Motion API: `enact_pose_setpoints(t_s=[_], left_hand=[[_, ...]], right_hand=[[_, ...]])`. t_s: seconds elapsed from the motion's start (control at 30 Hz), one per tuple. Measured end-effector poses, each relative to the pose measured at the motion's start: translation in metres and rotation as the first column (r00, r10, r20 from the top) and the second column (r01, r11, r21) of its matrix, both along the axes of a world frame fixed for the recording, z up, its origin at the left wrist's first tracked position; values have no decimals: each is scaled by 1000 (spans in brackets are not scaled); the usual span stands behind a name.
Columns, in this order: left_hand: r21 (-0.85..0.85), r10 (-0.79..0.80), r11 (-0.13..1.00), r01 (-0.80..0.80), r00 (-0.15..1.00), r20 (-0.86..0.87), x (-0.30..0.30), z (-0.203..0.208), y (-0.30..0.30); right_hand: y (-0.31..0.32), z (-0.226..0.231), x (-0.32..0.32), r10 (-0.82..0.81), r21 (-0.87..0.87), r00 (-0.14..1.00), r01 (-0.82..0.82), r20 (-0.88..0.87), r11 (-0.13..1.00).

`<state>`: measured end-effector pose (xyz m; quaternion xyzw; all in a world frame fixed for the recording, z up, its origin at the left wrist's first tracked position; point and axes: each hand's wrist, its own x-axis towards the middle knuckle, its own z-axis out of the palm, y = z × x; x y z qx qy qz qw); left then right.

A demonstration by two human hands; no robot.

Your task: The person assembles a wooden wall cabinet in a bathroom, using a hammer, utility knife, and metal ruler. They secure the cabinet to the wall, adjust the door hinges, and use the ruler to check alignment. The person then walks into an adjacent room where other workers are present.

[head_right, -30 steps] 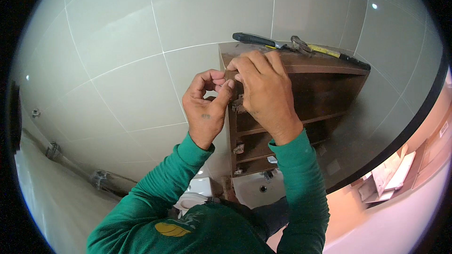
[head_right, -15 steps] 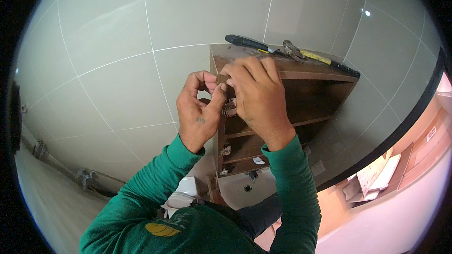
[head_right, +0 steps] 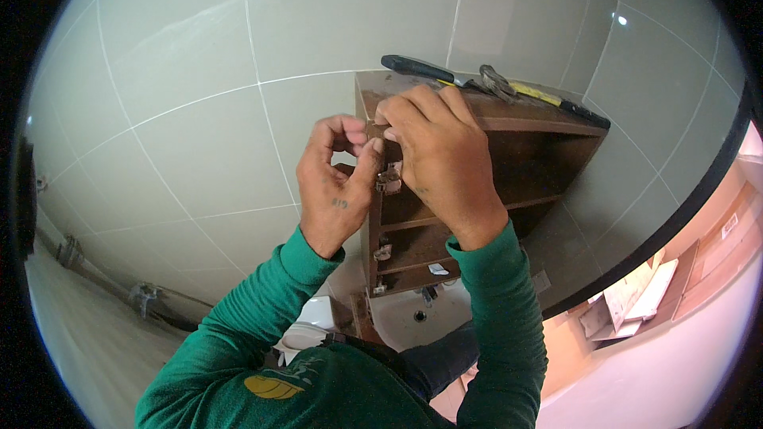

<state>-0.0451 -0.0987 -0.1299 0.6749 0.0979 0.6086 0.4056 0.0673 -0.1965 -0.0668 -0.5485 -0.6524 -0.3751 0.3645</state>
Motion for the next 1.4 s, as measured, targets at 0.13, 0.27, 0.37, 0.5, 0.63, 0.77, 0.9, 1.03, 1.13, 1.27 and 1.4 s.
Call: enact_pose_setpoints(t_s=[0.13, 0.27, 0.37, 0.5, 0.63, 0.77, 0.9, 1.03, 1.13, 1.27, 1.4], left_hand=[[55, -6, 998, 4, 1000, 25, -1, -1, 6], [129, -19, 992, 17, 1000, 14, -9, 3, 9], [243, 8, 970, -9, 1000, 5, -10, 3, 15], [239, 29, 971, -26, 1000, -10, -14, 7, 15], [110, -11, 994, 16, 999, -44, -15, 12, 8], [144, -70, 987, 66, 997, 18, -2, 0, 20], [34, -134, 990, 134, 991, 11, 12, -11, 21], [148, -120, 982, 115, 992, 31, 4, -4, 35], [160, -63, 985, 56, 997, 41, -2, 20, 33], [375, -48, 927, 34, 999, 26, 16, 8, 63], [441, 48, 892, -100, 991, 126, 26, 4, 59]], right_hand=[[2, 0, 0, -13, -15, 1000, 13, 14, 1000], [4, 0, 1, -1, -27, 1000, 1, 13, 1000], [3, 1, 2, 23, -39, 1000, -23, 7, 999], [4, 0, 4, 22, -50, 1000, -22, 4, 999], [5, 0, 5, 21, -51, 1000, -21, 5, 998], [-1, 0, 9, 40, -48, 995, -45, -97, 998], [-22, -9, 17, 198, 120, 888, -162, -416, 979], [-70, -48, 43, 99, 204, 810, 26, -578, 979], [-122, -88, 55, 168, 332, 652, 137, -740, 933], [-176, -187, 113, 240, 402, 396, 401, -886, 823], [-176, -269, 140, -69, -18, 81, 515, -994, 857]])
